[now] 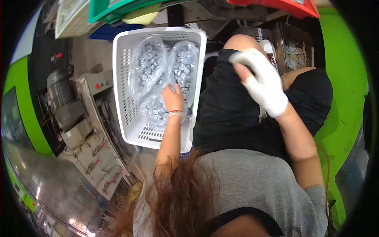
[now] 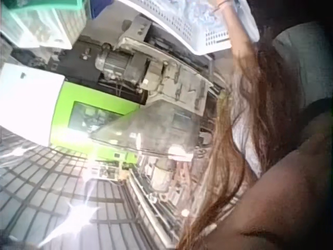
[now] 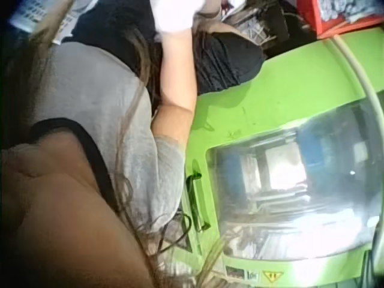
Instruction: The person sorts industrial components from a white bin, a green crate, and a red crate, then packages them into plastic bags by hand.
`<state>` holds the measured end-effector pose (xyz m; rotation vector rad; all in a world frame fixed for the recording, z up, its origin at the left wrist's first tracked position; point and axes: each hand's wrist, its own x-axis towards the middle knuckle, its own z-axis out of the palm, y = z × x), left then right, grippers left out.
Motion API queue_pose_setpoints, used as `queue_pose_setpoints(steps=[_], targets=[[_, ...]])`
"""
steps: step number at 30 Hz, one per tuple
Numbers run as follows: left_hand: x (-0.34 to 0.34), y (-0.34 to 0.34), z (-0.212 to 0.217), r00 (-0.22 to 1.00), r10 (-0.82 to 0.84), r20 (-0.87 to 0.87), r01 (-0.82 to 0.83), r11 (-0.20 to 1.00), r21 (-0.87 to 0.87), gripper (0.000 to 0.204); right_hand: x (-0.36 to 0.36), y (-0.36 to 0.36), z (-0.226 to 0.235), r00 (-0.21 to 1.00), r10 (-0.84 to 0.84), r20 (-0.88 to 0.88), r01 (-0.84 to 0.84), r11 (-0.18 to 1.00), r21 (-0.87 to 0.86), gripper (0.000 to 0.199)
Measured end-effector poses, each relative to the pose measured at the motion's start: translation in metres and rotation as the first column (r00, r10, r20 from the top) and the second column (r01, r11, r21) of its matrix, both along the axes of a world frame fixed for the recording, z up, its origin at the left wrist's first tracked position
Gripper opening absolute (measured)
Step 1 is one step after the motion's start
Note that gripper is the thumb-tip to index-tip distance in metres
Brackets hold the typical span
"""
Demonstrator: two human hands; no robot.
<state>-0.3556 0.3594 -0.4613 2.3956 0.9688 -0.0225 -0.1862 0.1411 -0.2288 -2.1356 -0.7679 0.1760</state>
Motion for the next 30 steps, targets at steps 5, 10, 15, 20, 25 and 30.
queue_pose_setpoints(steps=[5,10,15,20,25,30], targets=[[-0.086,-0.017,-0.086,0.883,0.428,-0.192,-0.466,0.842,-0.27,0.081,0.039,0.131,-0.05,0.93,0.35,-0.113,-0.368,0.866,-0.339,0.026],[-0.08,-0.02,-0.097,0.677,0.616,-0.403,-0.727,0.646,-0.232,0.088,0.072,0.198,-0.153,0.898,0.187,-0.399,-0.427,0.586,-0.688,0.039],[-0.085,-0.016,-0.079,0.741,0.476,-0.475,-0.672,0.5,-0.547,0.058,0.04,0.185,-0.197,0.955,-0.015,-0.296,-0.234,0.575,-0.784,0.044],[-0.064,-0.008,-0.071,0.799,0.247,-0.548,-0.458,0.84,-0.291,0.065,0.065,0.183,-0.254,0.986,-0.06,-0.153,-0.086,0.605,-0.791,0.044],[-0.05,-0.004,-0.053,0.746,0.088,-0.66,-0.287,0.937,-0.199,0.056,0.069,0.191,-0.255,0.955,-0.082,-0.286,-0.205,0.516,-0.832,0.037],[-0.056,0.009,-0.04,0.714,-0.289,-0.637,0.243,0.957,-0.162,0.037,0.088,0.184,-0.241,0.891,-0.071,-0.448,-0.276,0.699,-0.66,0.039]])
